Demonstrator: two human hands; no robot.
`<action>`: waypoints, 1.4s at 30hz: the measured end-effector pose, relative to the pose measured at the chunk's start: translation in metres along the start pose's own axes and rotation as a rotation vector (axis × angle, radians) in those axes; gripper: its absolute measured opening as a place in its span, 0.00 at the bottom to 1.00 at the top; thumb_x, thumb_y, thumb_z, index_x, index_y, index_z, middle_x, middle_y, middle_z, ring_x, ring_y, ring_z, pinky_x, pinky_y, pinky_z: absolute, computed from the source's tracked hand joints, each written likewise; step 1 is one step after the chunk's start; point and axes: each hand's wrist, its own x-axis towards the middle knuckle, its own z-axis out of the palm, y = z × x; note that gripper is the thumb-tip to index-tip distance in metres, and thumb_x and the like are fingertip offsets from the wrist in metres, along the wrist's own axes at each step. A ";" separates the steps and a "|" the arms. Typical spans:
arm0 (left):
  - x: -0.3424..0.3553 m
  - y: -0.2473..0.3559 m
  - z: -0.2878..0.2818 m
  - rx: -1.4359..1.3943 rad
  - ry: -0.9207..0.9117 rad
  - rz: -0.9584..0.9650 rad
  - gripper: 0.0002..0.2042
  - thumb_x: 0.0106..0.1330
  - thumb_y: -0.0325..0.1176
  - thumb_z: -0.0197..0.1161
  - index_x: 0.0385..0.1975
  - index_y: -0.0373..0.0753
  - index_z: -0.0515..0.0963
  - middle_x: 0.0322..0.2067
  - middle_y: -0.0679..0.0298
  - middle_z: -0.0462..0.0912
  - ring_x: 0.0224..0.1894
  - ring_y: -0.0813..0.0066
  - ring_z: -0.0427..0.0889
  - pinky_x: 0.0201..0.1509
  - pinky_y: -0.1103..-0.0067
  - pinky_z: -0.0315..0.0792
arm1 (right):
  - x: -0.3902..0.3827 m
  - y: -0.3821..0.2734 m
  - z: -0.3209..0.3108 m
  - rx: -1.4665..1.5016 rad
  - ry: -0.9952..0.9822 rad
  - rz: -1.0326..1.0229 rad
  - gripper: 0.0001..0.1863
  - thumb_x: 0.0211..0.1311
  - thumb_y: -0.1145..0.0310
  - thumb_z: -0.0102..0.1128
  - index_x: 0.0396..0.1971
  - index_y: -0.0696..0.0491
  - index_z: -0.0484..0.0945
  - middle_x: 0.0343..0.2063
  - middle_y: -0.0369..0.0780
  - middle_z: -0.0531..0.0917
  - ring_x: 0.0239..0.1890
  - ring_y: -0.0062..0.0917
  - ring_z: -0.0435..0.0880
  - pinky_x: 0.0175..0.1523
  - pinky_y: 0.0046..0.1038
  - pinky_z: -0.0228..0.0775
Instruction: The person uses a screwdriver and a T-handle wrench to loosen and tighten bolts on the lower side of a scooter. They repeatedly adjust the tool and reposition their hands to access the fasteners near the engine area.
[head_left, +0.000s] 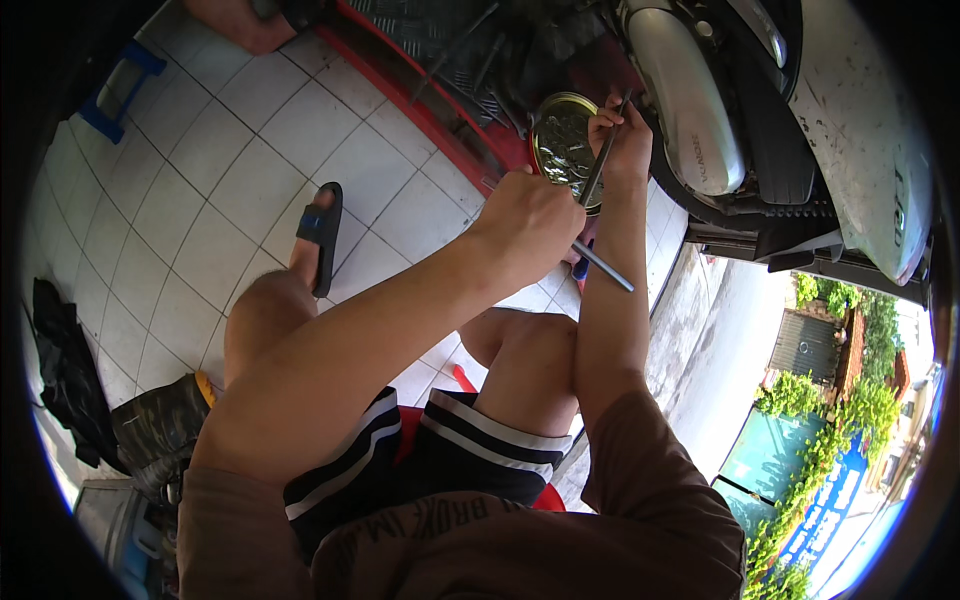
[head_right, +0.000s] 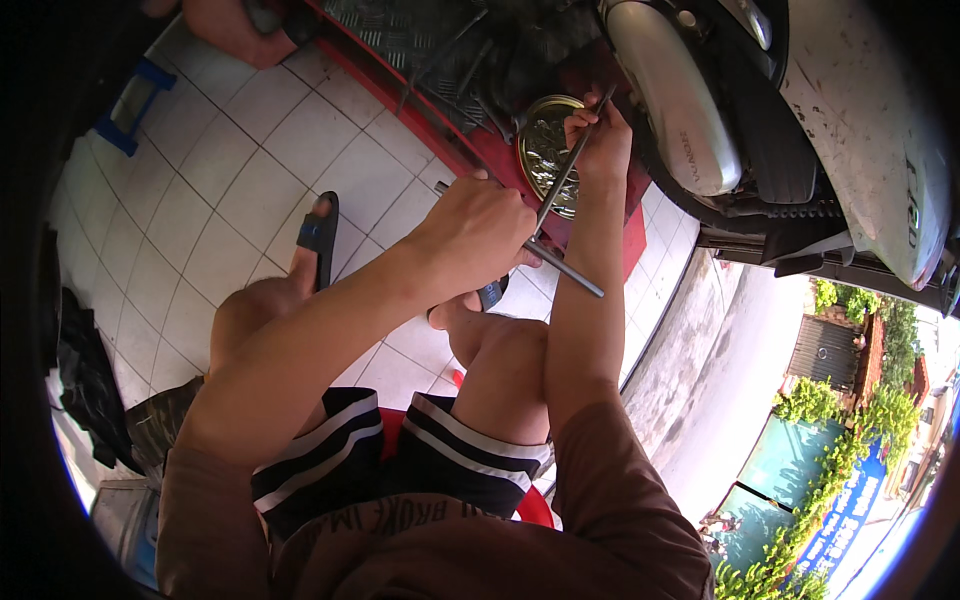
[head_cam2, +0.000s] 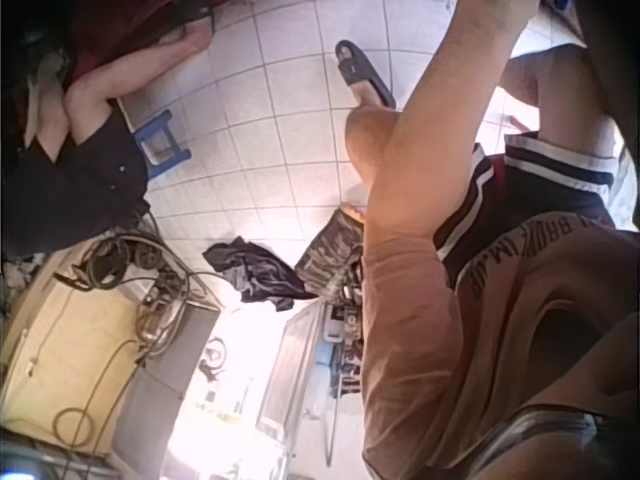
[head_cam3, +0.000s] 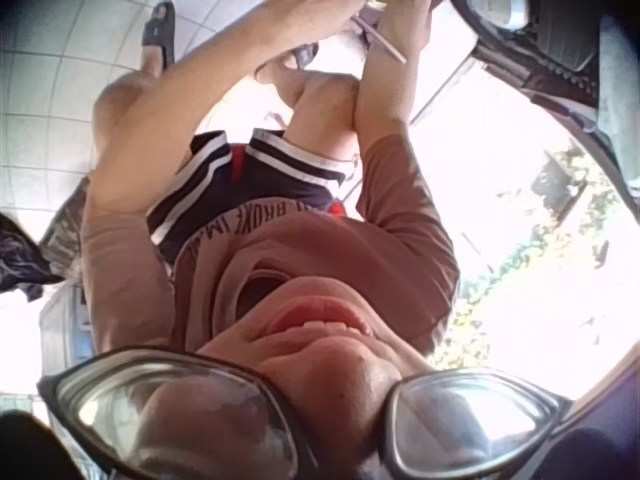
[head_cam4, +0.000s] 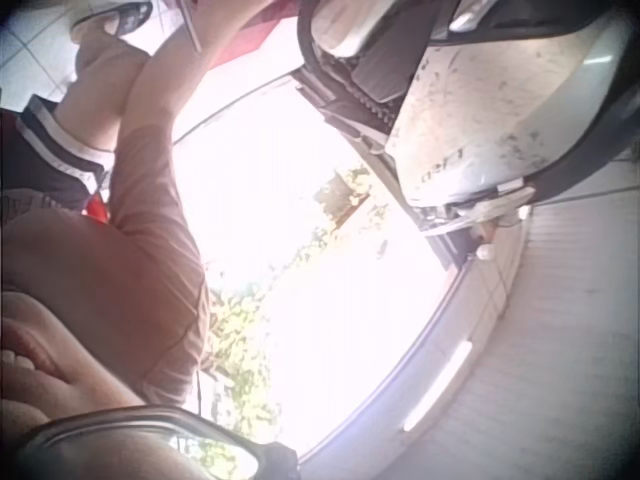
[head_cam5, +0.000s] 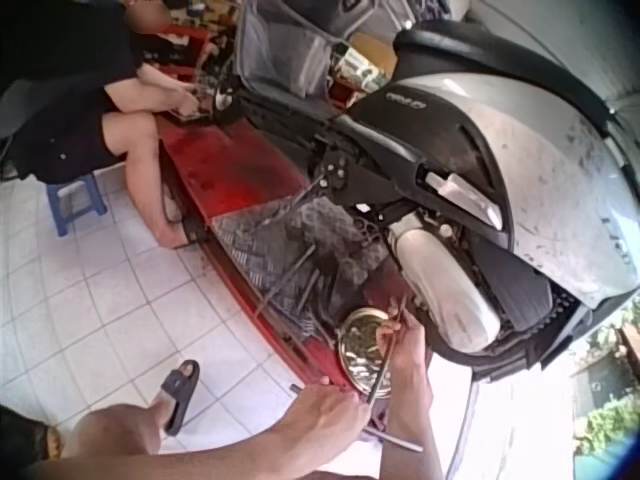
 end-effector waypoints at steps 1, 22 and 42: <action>0.002 -0.006 0.000 0.038 0.030 -0.018 0.15 0.58 0.44 0.67 0.21 0.38 0.81 0.17 0.59 0.80 0.27 0.61 0.83 0.44 0.68 0.71 | 0.001 0.000 0.004 -0.036 -0.028 -0.016 0.14 0.72 0.68 0.40 0.49 0.60 0.70 0.30 0.38 0.75 0.24 0.18 0.71 0.33 0.19 0.64; 0.013 -0.024 -0.005 0.072 0.125 -0.030 0.12 0.60 0.36 0.65 0.18 0.37 0.81 0.18 0.56 0.80 0.29 0.58 0.83 0.52 0.65 0.70 | 0.024 0.003 0.006 -0.092 -0.039 -0.065 0.11 0.75 0.67 0.37 0.49 0.51 0.69 0.29 0.37 0.71 0.26 0.20 0.66 0.36 0.26 0.63; 0.016 -0.048 -0.021 0.026 0.230 -0.066 0.17 0.63 0.43 0.63 0.21 0.35 0.82 0.19 0.55 0.81 0.25 0.57 0.84 0.32 0.66 0.77 | 0.027 0.006 0.020 -0.142 -0.092 -0.109 0.11 0.74 0.67 0.38 0.47 0.54 0.69 0.31 0.38 0.73 0.31 0.24 0.71 0.40 0.31 0.67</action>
